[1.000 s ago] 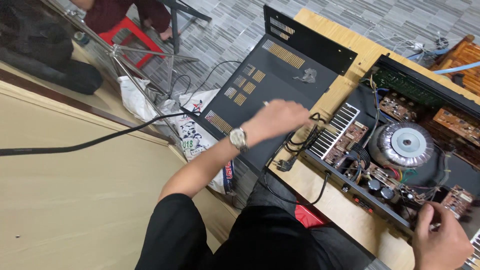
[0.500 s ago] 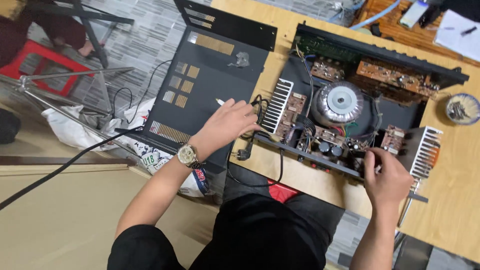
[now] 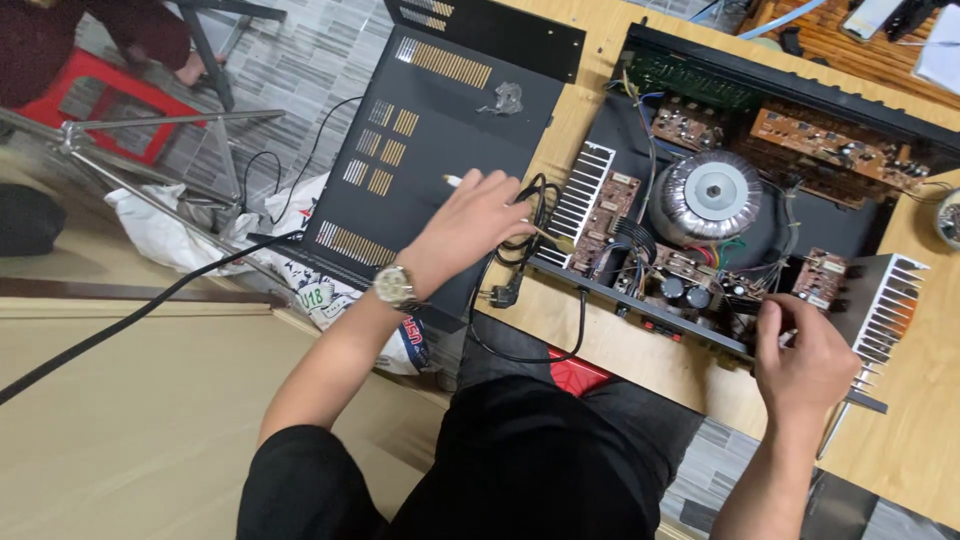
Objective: Cleaning the internal components of an amplifier using a small brush
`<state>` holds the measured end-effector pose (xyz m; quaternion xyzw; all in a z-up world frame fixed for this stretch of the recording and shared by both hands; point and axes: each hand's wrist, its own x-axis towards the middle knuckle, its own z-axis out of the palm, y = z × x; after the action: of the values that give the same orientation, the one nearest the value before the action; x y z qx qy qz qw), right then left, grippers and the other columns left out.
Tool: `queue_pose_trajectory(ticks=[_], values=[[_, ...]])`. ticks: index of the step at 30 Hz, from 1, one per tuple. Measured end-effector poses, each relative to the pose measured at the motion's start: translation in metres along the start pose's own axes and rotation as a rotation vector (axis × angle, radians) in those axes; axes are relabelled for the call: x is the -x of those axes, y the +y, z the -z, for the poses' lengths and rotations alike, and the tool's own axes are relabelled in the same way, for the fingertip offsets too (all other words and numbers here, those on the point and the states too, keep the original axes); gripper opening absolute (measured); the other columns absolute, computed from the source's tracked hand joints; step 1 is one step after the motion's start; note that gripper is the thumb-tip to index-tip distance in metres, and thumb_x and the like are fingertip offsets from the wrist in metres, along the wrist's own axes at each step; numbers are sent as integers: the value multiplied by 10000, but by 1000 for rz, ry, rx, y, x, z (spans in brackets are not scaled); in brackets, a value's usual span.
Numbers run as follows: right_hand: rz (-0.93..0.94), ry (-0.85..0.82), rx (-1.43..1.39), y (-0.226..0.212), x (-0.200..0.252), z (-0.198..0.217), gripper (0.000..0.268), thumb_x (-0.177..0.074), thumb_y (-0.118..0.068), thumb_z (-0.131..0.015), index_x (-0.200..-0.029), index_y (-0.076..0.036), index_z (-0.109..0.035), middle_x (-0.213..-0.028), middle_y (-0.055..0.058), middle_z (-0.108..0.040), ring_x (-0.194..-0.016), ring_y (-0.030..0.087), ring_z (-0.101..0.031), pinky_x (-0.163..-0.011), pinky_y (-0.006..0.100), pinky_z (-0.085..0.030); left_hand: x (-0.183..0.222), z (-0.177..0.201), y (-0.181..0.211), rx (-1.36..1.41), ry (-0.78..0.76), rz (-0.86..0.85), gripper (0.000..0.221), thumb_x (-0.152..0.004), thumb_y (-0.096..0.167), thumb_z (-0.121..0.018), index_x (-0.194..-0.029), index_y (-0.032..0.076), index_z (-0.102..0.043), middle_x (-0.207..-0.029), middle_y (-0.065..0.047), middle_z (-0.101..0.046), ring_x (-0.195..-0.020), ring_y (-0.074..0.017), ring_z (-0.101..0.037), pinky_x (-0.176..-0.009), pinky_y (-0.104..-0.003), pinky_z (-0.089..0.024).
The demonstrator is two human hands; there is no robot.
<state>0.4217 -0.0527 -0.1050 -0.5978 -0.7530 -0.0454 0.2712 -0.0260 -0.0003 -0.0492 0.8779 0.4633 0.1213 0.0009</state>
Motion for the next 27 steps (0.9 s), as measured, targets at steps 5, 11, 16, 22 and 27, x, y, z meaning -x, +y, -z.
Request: queue_pose_trajectory(ticks=[5, 11, 16, 22, 27], values=[[-12, -25, -14, 5, 8, 3, 99, -1199, -107, -708, -1216, -89, -804, -1032, 66, -766, -895, 243, -714, -772, 349, -478, 4, -9, -23, -103, 63, 20, 303, -982, 336, -722, -797, 134, -593, -836, -37, -493, -860, -256, -486, -745, -396, -354], [58, -63, -272, 66, 35, -54, 109, -1313, 30, -628, -1372, 65, -713, -1336, 261, -703, -1124, 377, -655, -1020, 434, -500, 1, -5, -16, -261, 268, 15, 253, -981, 465, -617, -878, 236, -647, -880, -9, -560, -870, -232, -534, -702, -408, -369], [-136, -32, -590, 121, 65, -122, 176, -1474, -1, -527, -1508, 118, -652, -1305, 233, -615, -1081, 306, -530, -954, 404, -407, -11, -24, -4, 17, 34, 58, 396, -963, 507, -570, -1027, 140, -704, -926, 12, -590, -876, -163, -490, -762, -339, -367], [-74, -26, -463, 127, 61, -115, 97, -1393, 106, -622, -1430, 118, -711, -1137, 210, -637, -911, 274, -498, -886, 390, -416, 4, -18, -49, -307, -90, 213, 346, -922, 444, -679, -1119, 170, -757, -1087, -25, -669, -1048, -212, -556, -902, -379, -429], [-217, -11, -607, 151, 71, -150, 131, -1441, -78, -562, -1443, -6, -672, -1139, 128, -616, -1016, 214, -514, -1001, 346, -382, -23, 20, 10, 184, -61, 276, 375, -970, 463, -499, -801, 203, -711, -843, 52, -580, -859, -152, -445, -797, -320, -407]])
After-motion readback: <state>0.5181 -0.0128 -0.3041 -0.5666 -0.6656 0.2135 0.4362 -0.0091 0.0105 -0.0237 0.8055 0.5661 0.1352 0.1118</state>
